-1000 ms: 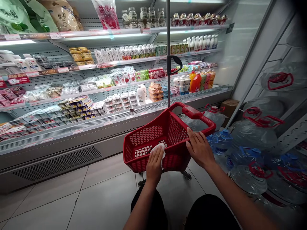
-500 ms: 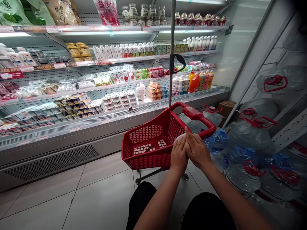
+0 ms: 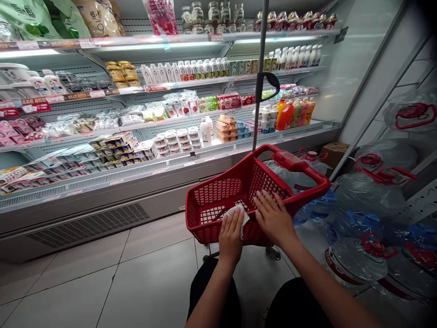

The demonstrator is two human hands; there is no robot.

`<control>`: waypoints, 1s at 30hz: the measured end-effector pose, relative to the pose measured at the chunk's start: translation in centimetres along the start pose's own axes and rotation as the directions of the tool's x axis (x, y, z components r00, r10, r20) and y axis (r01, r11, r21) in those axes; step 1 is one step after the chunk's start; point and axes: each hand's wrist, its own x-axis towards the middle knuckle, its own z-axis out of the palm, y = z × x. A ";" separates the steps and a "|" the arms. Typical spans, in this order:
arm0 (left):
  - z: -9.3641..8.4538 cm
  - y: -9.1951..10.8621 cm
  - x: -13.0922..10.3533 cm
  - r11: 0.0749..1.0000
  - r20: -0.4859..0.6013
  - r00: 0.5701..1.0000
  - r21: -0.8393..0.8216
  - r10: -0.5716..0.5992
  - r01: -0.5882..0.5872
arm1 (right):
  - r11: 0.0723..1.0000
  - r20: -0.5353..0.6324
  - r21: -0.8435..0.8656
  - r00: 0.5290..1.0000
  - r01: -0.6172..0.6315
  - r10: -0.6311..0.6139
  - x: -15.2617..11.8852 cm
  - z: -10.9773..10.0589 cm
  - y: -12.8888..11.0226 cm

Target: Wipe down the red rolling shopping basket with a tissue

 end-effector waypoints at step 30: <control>2.4 -0.7 2.8 0.994 0.034 0.997 -0.088 0.067 -0.064 | 0.982 0.191 0.189 0.981 0.003 -0.040 0.6 1.4 2.9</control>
